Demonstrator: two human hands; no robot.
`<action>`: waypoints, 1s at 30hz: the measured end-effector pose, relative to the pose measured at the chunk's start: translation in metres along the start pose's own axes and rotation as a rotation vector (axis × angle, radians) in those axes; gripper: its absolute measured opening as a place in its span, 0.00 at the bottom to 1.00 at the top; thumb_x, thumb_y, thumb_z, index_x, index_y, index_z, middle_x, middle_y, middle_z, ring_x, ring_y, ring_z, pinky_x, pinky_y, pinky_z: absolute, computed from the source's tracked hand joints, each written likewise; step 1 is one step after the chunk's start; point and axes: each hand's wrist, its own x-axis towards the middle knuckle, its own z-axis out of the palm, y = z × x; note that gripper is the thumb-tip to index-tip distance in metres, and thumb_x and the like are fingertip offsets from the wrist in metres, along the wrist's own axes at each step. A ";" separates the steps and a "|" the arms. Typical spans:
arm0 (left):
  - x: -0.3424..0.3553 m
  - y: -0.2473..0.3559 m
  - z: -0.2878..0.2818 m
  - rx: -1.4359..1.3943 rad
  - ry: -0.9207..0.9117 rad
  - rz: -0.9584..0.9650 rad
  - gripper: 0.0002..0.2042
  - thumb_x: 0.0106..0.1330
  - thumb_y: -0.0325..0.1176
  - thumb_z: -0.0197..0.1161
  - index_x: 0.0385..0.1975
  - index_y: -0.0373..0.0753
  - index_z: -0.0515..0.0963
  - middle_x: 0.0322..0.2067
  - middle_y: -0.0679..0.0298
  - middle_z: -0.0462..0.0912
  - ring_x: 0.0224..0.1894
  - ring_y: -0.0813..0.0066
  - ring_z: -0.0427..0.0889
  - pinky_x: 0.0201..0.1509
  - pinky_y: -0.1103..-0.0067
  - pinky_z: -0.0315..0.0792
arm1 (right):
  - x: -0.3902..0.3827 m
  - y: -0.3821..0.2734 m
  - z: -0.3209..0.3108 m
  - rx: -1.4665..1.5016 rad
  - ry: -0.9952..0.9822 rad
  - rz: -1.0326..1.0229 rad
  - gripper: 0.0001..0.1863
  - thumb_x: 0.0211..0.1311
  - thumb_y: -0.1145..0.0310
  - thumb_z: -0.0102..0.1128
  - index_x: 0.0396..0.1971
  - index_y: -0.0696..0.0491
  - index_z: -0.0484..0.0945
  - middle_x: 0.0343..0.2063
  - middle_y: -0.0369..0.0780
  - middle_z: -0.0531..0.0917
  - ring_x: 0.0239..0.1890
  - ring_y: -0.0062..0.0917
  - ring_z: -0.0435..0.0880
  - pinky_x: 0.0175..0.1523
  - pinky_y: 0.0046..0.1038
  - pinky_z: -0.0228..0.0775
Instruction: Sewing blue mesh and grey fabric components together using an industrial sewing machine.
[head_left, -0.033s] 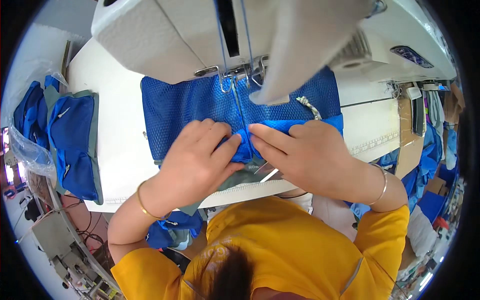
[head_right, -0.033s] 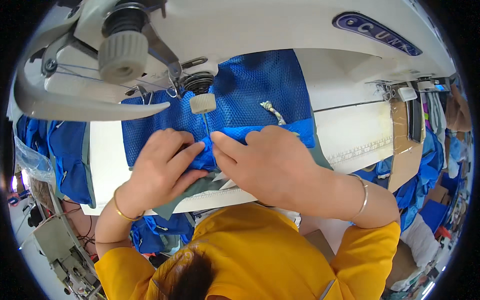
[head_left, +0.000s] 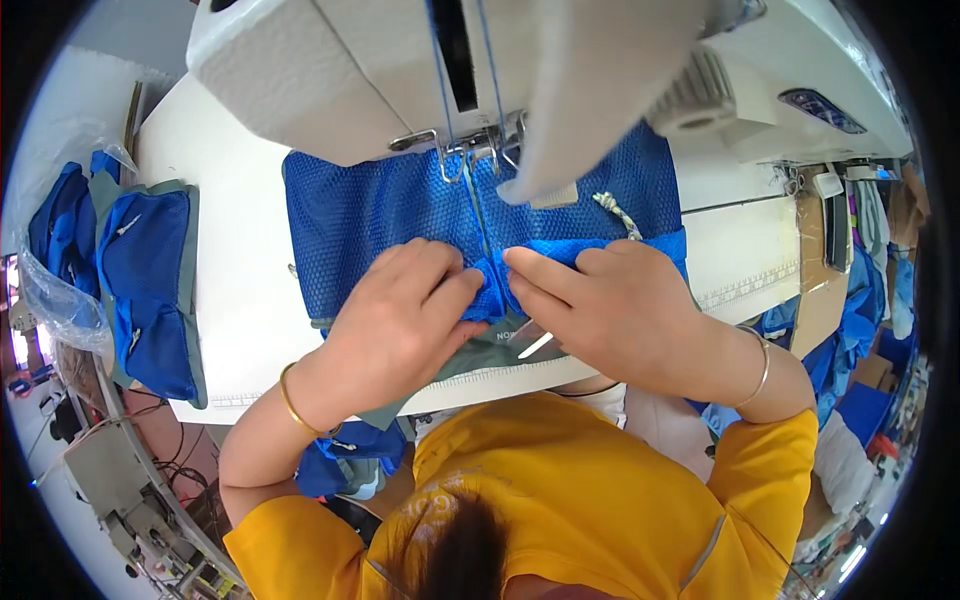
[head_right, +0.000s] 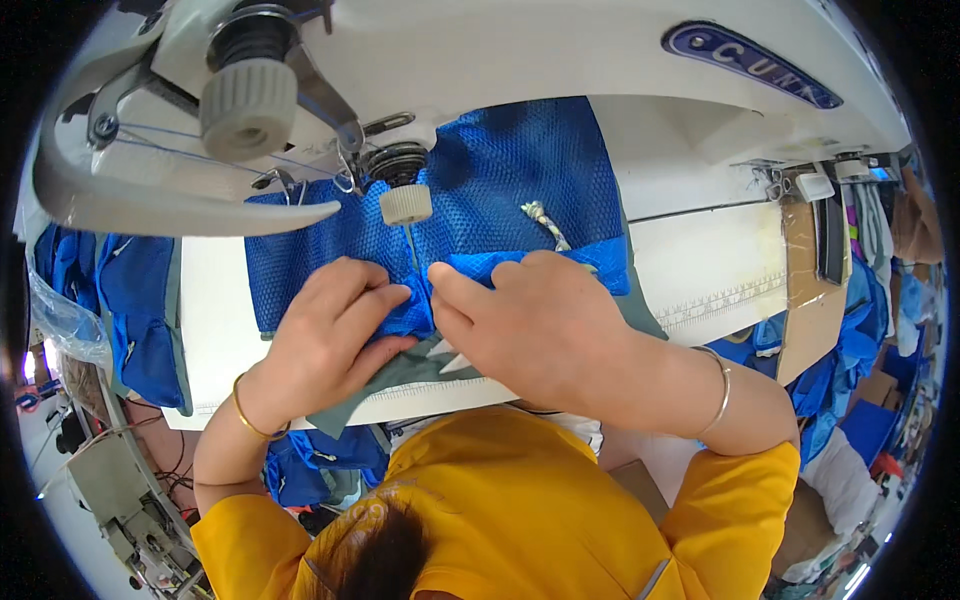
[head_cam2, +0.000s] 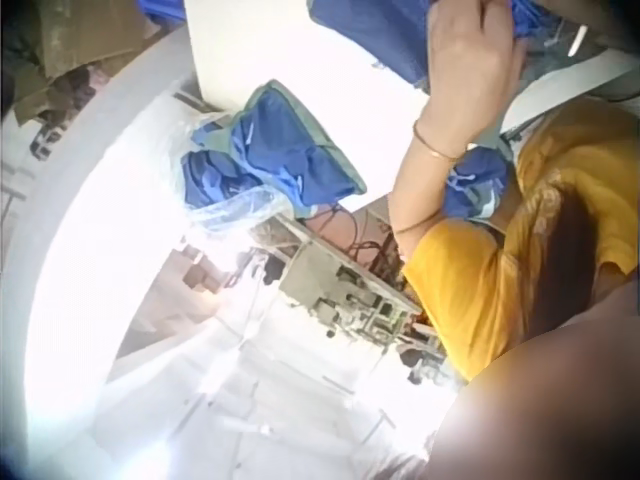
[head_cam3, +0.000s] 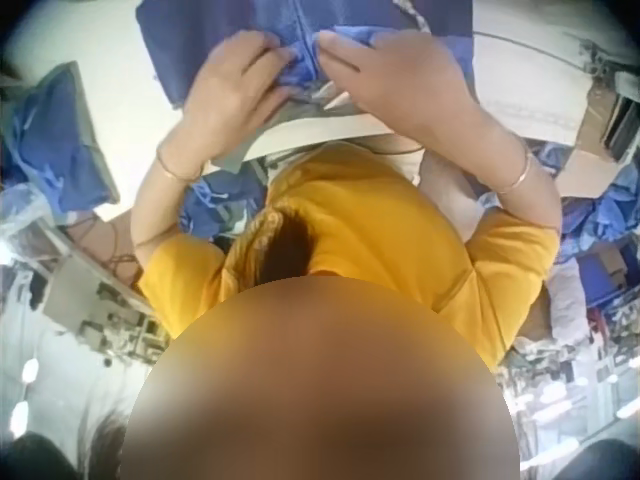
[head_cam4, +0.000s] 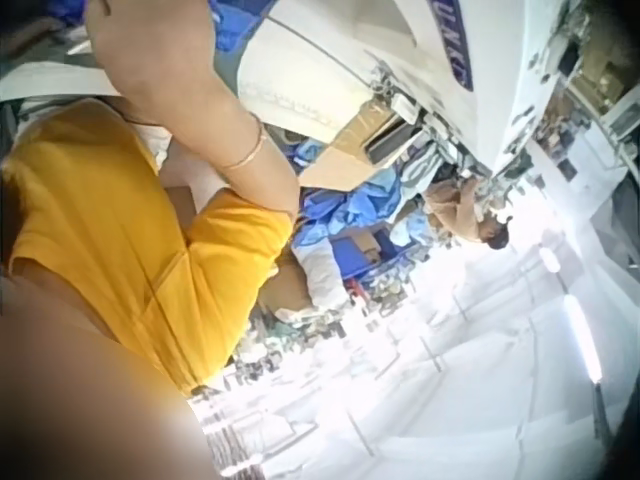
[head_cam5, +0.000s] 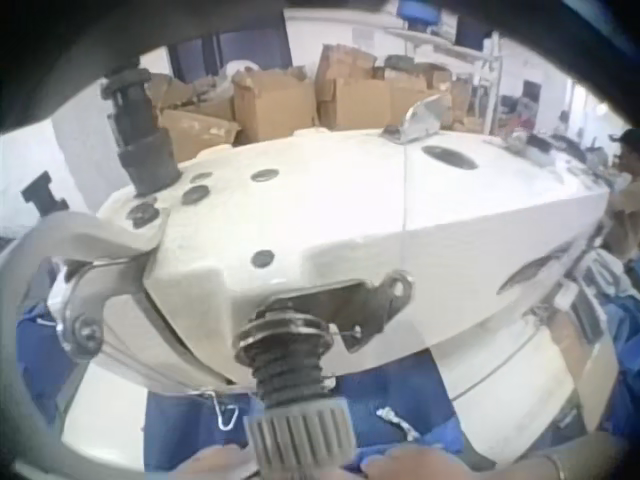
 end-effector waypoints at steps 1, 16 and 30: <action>-0.003 -0.003 0.006 -0.105 0.036 -0.026 0.16 0.49 0.27 0.73 0.37 0.32 0.78 0.37 0.53 0.77 0.40 0.54 0.79 0.43 0.66 0.73 | -0.002 -0.001 0.006 -0.030 -0.015 -0.016 0.18 0.51 0.68 0.65 0.44 0.54 0.81 0.53 0.38 0.81 0.29 0.24 0.83 0.33 0.28 0.75; 0.033 -0.030 -0.014 0.146 -0.115 0.089 0.16 0.58 0.21 0.61 0.48 0.35 0.79 0.49 0.55 0.81 0.48 0.54 0.78 0.56 0.66 0.74 | -0.003 -0.007 0.020 -0.028 0.034 -0.049 0.14 0.54 0.69 0.64 0.41 0.56 0.82 0.48 0.45 0.82 0.31 0.28 0.83 0.35 0.32 0.75; 0.032 -0.054 -0.004 -0.357 -0.111 -0.029 0.08 0.55 0.22 0.64 0.34 0.34 0.76 0.35 0.55 0.77 0.35 0.50 0.79 0.38 0.66 0.73 | -0.001 -0.009 0.023 -0.076 0.123 -0.074 0.07 0.53 0.70 0.64 0.29 0.57 0.86 0.43 0.45 0.84 0.25 0.24 0.83 0.30 0.28 0.75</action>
